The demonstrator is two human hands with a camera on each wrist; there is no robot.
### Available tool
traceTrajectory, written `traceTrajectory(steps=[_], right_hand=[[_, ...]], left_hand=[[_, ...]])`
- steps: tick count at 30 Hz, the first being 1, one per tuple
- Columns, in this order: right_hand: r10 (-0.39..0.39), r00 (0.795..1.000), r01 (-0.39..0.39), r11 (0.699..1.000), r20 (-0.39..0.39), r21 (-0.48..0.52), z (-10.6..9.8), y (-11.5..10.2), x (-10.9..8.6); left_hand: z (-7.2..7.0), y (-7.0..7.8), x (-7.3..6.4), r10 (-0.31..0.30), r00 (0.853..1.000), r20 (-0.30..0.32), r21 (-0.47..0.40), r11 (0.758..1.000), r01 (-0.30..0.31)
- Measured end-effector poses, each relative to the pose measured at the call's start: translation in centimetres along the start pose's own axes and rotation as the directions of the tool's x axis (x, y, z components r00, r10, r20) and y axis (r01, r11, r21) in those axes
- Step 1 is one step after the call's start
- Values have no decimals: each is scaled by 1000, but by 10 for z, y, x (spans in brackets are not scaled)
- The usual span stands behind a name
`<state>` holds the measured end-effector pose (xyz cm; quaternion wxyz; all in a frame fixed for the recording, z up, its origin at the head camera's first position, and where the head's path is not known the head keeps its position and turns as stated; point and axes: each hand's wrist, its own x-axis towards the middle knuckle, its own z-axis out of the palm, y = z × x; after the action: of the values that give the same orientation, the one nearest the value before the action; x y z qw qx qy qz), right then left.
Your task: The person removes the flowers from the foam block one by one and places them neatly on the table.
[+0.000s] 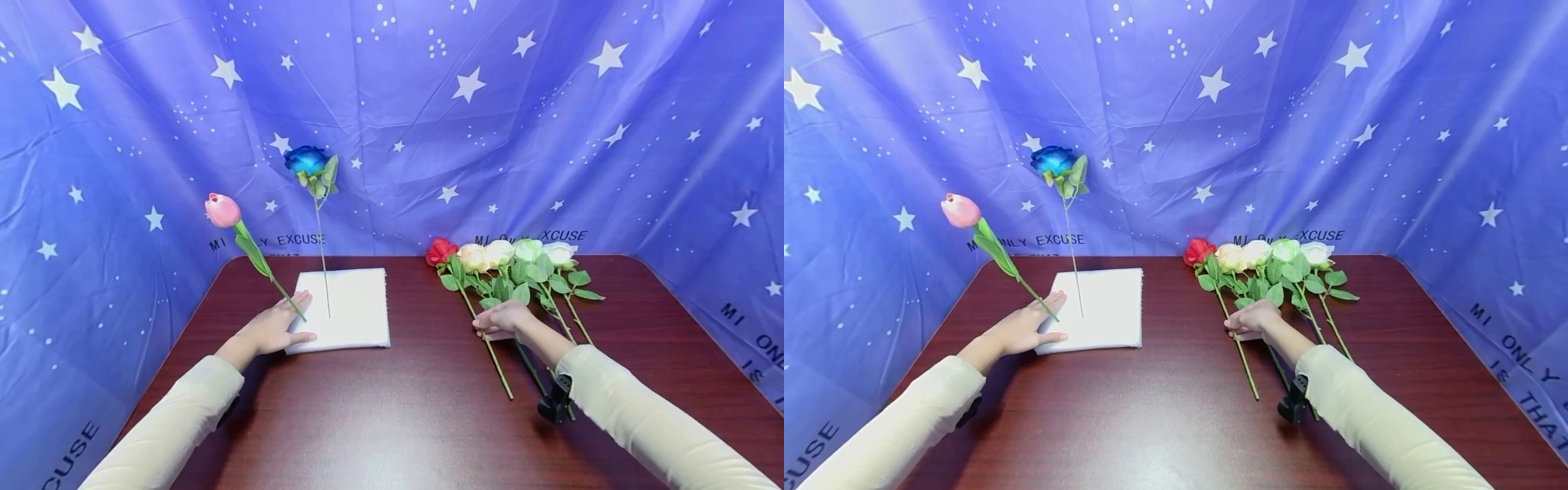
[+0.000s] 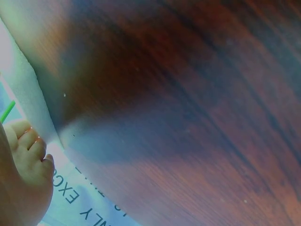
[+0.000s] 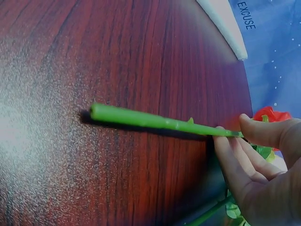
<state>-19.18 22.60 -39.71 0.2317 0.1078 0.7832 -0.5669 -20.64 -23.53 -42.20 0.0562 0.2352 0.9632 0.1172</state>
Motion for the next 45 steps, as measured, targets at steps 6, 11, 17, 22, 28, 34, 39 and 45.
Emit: traceTrajectory(steps=[6,11,17,22,28,34,39,45], right_hand=[[-36,999,33,995,-31,-95,4,-3,-3],[-114,985,77,960,-126,-270,8,-11,-5],[-240,950,104,847,-200,-521,17,-37,-7],[-255,954,139,844,-158,-518,31,-56,-5],[-285,949,202,878,-135,-434,55,-68,4],[-343,935,280,872,-94,-402,84,-79,15],[-441,894,375,836,-83,-401,112,-89,27],[-534,842,476,801,-75,-362,140,-97,36]], left_hand=[[0,0,-1,-4,1000,-4,2,1000,4],[0,0,-1,2,1000,-1,-5,1000,-2],[0,-1,0,-5,1000,2,-3,1000,5],[2,-2,2,-2,1000,3,-1,1000,2],[1,-1,0,-8,1000,7,0,1000,8],[0,-2,0,-8,1000,7,3,1000,8],[-1,-4,-1,-9,1000,-8,-1,1000,9],[1,-2,-1,4,1000,-6,-3,1000,-4]])
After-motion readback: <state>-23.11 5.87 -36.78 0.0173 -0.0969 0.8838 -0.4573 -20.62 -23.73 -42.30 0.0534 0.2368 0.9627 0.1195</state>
